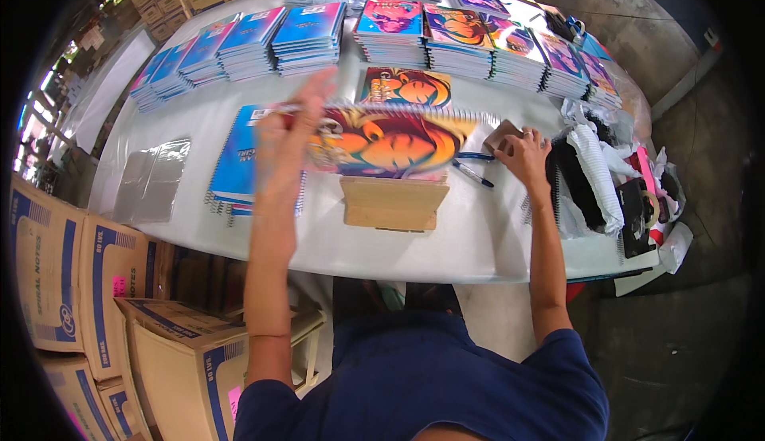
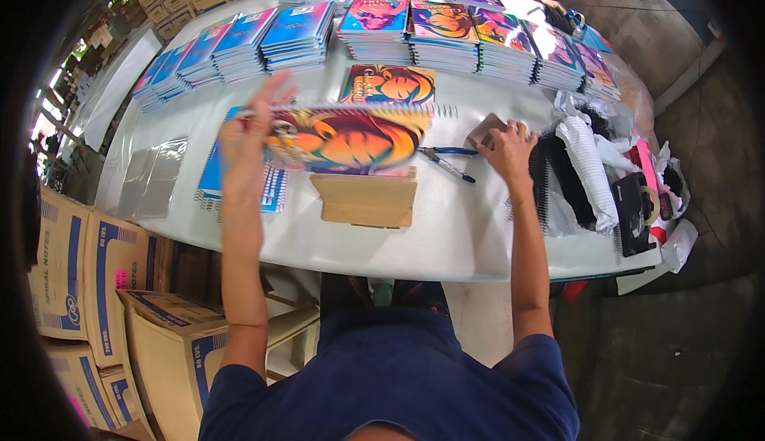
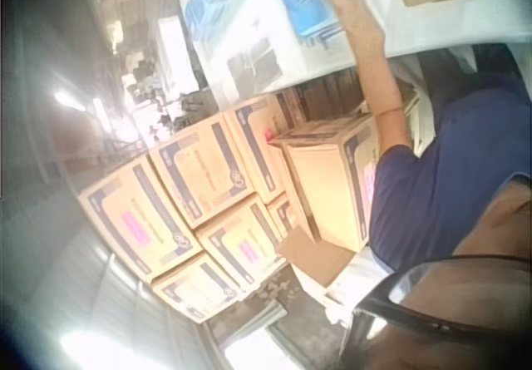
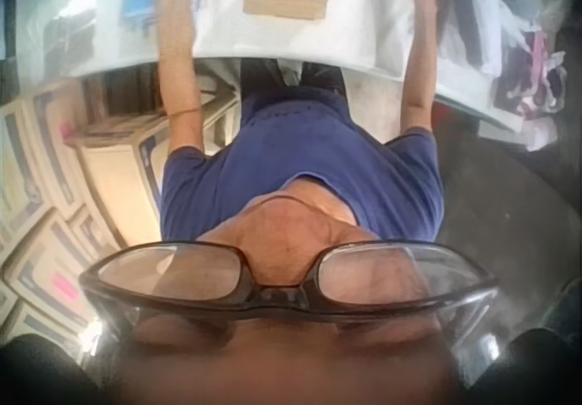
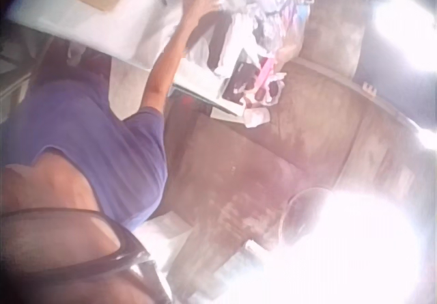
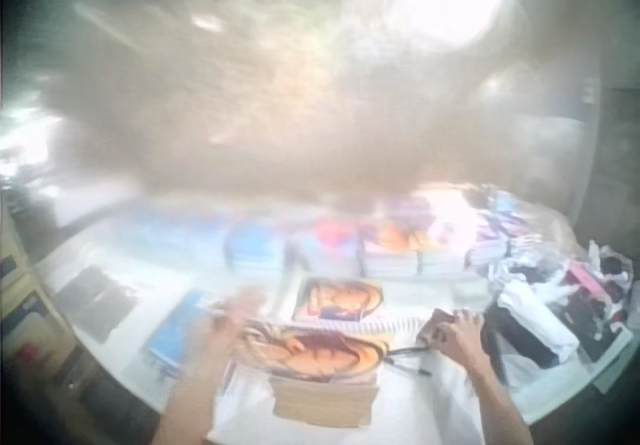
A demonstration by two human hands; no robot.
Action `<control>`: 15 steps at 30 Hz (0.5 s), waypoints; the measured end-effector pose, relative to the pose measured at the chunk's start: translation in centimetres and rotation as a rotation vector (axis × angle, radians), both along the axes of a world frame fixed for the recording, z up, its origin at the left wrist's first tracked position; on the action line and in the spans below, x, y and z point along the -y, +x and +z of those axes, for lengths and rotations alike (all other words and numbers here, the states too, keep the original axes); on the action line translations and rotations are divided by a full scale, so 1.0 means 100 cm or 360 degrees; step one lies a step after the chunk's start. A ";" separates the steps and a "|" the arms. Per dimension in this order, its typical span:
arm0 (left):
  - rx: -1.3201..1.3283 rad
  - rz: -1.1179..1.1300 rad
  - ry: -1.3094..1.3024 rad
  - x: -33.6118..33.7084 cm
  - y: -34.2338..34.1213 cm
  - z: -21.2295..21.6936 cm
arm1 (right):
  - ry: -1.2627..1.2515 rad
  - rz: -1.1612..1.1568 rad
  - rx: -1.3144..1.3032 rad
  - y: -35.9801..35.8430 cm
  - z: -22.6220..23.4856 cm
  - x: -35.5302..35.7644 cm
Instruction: The person repeatedly threads plastic spiral binding coils through the pre-punched holes of several notebooks one by one. The person picks up a notebook, aligns a coil with the holes, twists it through by hand, and then uses a pair of pliers to trim and crimp the ends of the coil.
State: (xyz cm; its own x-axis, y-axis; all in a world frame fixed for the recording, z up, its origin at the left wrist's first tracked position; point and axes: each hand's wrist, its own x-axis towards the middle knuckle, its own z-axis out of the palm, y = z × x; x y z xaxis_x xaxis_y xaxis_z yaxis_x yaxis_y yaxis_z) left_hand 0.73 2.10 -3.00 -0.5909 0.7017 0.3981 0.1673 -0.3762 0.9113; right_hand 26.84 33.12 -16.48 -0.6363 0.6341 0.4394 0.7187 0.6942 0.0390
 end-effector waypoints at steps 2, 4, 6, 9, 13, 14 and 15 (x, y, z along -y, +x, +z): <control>-0.0034 -0.0016 0.0040 0.013 0.011 0.028 | 0.0151 0.0227 -0.0140 -0.009 -0.008 0.017; -0.0141 -0.0089 -0.0021 0.024 0.029 0.039 | -0.0056 0.0479 -0.0270 -0.021 -0.017 0.044; -0.0499 -0.0229 -0.0138 0.025 0.046 0.011 | -0.0102 0.0582 -0.0265 -0.030 -0.035 0.062; -0.0860 -0.0098 -0.0328 0.010 0.085 -0.011 | -0.0121 0.0364 -0.0275 -0.031 -0.045 0.078; -0.1802 0.0400 -0.0720 -0.002 0.098 -0.052 | -0.0554 0.0210 -0.0855 -0.010 0.010 0.127; -0.1918 0.0460 -0.0735 -0.005 0.099 -0.057 | -0.0677 0.0323 -0.0979 -0.001 0.029 0.148; -0.2040 0.0516 -0.0745 -0.008 0.101 -0.061 | -0.0797 0.0433 -0.1112 0.007 0.040 0.166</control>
